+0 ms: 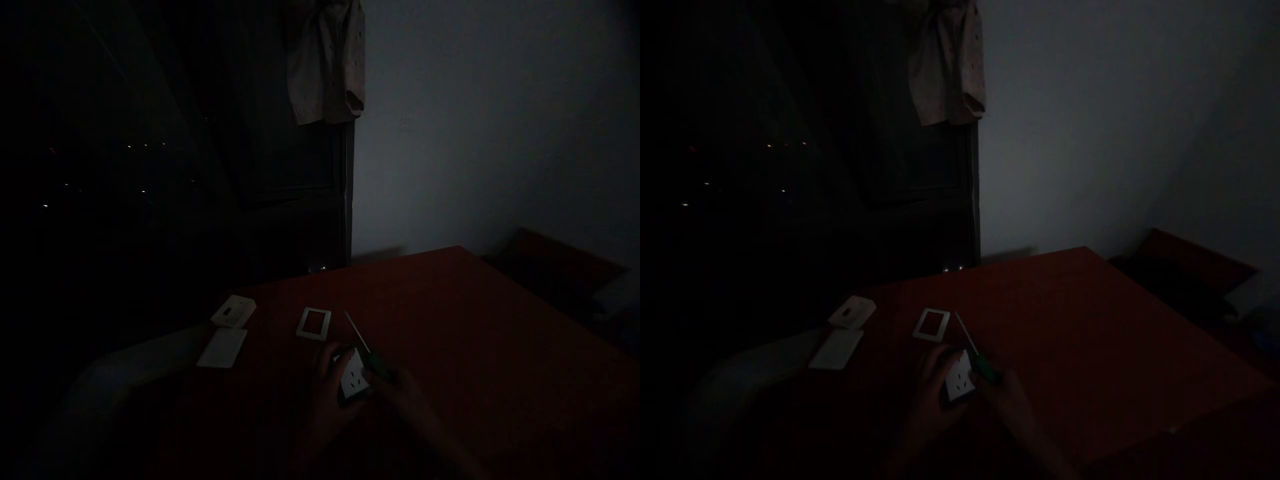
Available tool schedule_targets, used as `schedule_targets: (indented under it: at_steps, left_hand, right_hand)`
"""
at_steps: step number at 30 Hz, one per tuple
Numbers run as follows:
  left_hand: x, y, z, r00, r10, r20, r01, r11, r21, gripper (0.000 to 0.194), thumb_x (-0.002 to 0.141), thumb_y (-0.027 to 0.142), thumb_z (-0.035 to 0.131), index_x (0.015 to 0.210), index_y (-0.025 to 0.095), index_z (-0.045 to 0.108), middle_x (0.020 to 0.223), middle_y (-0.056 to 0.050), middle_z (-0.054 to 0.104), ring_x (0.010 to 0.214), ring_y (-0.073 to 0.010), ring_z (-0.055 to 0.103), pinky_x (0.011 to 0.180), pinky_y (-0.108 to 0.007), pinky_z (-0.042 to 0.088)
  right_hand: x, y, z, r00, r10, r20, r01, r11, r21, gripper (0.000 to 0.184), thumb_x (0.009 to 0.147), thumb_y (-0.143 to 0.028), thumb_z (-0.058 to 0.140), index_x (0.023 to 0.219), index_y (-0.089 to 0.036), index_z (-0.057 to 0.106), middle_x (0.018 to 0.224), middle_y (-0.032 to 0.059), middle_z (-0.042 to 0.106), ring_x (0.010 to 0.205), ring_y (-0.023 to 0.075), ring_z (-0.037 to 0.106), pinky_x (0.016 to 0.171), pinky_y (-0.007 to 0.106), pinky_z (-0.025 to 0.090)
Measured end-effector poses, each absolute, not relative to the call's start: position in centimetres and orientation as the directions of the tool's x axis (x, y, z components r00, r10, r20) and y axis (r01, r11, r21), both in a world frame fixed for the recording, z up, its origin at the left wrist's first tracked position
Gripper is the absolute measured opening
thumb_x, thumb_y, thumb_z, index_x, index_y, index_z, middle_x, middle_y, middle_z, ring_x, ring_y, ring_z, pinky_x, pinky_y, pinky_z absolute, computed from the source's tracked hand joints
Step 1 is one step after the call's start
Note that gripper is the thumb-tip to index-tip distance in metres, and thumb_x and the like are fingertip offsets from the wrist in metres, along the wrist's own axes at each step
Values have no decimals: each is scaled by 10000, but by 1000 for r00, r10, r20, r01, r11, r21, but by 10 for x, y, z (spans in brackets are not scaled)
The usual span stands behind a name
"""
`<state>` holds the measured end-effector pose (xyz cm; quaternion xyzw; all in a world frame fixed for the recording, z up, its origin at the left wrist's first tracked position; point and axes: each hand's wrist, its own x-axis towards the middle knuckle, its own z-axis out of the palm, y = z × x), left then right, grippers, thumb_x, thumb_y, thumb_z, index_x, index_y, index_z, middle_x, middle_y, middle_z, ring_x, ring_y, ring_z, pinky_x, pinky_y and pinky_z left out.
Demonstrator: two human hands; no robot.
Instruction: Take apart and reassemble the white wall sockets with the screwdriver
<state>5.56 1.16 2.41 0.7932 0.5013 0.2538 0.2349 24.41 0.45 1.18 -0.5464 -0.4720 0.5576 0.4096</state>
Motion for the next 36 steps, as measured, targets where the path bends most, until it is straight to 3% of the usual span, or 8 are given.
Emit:
schedule_targets:
  at_steps: [4,7,11,15,18,28,33,36]
  left_hand:
    - [58,12,16,361,921,147,638,-359,681,774,722,274,715,1407,330,356,1468,-49,333,1338,-285,344,1098,-429,349]
    - [55,12,6,297,944,147,614,-306,727,783,756,362,699,1428,289,304,1490,-89,284,1361,-290,319,1096,-436,352]
    - [51,13,-9,233,965,116,644,-243,726,841,692,357,754,1410,277,324,1487,-109,282,1357,-319,329,1092,-466,345]
    - [50,16,-13,298,949,103,667,-284,689,919,608,292,795,1404,293,335,1490,-96,292,1345,-335,343,1092,-475,337]
    - [51,17,-8,319,944,86,680,-291,673,846,636,297,771,1381,288,371,1484,-88,307,1341,-318,344,1097,-462,331]
    - [54,12,10,301,951,78,699,-275,660,670,749,440,686,1355,311,431,1448,-63,387,1309,-295,390,1083,-422,359]
    - [39,16,5,239,970,51,732,-214,647,708,711,313,702,1355,282,410,1490,-82,309,1325,-299,377,1080,-424,369]
    - [13,29,4,183,975,125,777,-222,589,706,701,242,681,1346,288,398,1473,-74,321,1331,-299,365,1085,-446,353]
  right_hand:
    - [250,6,12,-50,968,-244,25,-243,-970,444,734,-575,650,895,-165,704,822,52,714,754,228,639,619,274,465]
    - [258,6,10,20,950,-311,20,-311,-950,465,721,-595,649,856,-155,708,715,52,698,644,211,626,547,276,441]
    - [266,8,4,96,937,-336,-18,-336,-942,480,711,-608,648,860,-156,702,637,33,671,544,174,582,486,259,400]
    - [265,7,3,117,912,-394,-39,-392,-919,518,679,-615,669,885,-140,695,582,18,648,482,153,551,459,246,383]
    - [264,7,1,117,907,-405,-70,-399,-914,537,662,-620,678,904,-140,689,632,27,675,539,165,594,503,241,425]
    - [269,7,-6,69,909,-411,-4,-412,-911,590,683,-659,630,926,-124,681,685,51,688,576,174,604,475,238,404]
    - [269,5,-3,81,918,-388,19,-390,-921,548,713,-646,610,906,-138,683,654,38,670,537,155,576,457,227,379]
    - [269,5,-3,102,909,-405,44,-410,-911,553,706,-656,608,889,-140,683,664,42,676,537,157,577,455,229,381]
